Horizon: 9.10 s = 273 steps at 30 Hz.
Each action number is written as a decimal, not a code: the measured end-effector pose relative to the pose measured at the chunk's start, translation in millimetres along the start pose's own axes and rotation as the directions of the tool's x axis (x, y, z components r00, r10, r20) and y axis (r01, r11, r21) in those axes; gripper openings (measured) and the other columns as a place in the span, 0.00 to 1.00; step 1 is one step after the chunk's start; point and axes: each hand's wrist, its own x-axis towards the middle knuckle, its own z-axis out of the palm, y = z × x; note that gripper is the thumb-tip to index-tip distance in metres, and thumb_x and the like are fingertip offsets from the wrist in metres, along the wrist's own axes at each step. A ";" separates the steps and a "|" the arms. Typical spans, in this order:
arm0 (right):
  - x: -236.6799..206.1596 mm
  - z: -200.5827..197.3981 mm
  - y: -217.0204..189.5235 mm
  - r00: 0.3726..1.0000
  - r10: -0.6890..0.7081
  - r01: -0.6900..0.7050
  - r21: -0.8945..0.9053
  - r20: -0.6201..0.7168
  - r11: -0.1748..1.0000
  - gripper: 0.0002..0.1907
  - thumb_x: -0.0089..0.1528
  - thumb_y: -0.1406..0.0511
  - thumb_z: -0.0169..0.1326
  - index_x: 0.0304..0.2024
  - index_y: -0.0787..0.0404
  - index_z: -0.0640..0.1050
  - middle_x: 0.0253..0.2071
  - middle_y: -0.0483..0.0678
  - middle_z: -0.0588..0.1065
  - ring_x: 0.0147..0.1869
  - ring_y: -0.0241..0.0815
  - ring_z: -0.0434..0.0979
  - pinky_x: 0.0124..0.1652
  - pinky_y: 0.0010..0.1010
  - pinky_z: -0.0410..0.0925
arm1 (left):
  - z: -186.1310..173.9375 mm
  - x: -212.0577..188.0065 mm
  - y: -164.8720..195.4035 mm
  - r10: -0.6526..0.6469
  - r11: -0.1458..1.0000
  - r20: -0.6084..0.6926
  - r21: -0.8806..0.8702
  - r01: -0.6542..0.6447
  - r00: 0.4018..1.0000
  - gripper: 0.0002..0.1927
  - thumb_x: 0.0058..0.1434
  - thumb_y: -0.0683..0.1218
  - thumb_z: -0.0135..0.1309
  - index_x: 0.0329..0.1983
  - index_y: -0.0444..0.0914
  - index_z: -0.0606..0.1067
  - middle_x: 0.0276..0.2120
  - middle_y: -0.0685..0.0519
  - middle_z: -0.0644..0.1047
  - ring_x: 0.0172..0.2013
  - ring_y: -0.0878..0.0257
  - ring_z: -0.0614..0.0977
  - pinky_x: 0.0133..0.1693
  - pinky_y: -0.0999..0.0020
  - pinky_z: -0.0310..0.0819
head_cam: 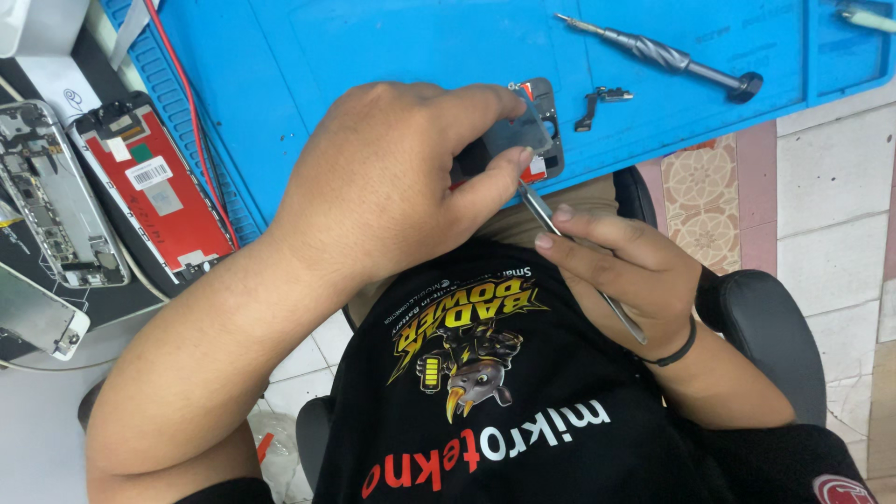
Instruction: The person works on a disassembled smartphone on a blue repair mat, pressing and aligning the display assembly onto the phone frame and fitting its edges by hand. They reposition the phone several times, then pick up a screwdriver and drive a screw into the device.
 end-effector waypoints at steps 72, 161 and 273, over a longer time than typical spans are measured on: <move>-25.6 -6.7 15.0 0.847 0.473 -0.255 0.596 -0.242 0.761 0.34 0.78 0.45 0.35 0.55 0.75 0.66 0.50 0.62 0.72 0.50 0.52 0.79 0.55 0.45 0.76 | 7.7 -10.0 2.3 0.099 0.995 -0.056 0.023 -0.097 0.994 0.12 0.67 0.47 0.63 0.47 0.35 0.79 0.43 0.46 0.83 0.40 0.49 0.84 0.43 0.56 0.77; 82.5 -15.5 25.3 0.850 0.488 -0.512 0.096 0.197 0.853 0.08 0.60 0.71 0.67 0.39 0.66 0.80 0.32 0.44 0.79 0.28 0.27 0.72 0.29 0.19 0.64 | 78.3 -20.0 12.9 0.029 0.997 -0.399 -0.055 -0.055 0.916 0.40 0.74 0.35 0.53 0.79 0.35 0.42 0.44 0.47 0.77 0.56 0.52 0.76 0.70 0.49 0.64; 74.5 -27.1 38.7 0.934 0.315 -0.338 0.130 0.166 0.932 0.09 0.58 0.72 0.64 0.41 0.62 0.84 0.23 0.45 0.69 0.32 0.34 0.79 0.30 0.25 0.68 | 78.0 1.7 22.9 -0.080 0.988 -0.298 -0.148 0.037 0.951 0.45 0.67 0.34 0.60 0.77 0.33 0.43 0.39 0.51 0.79 0.46 0.56 0.81 0.64 0.64 0.71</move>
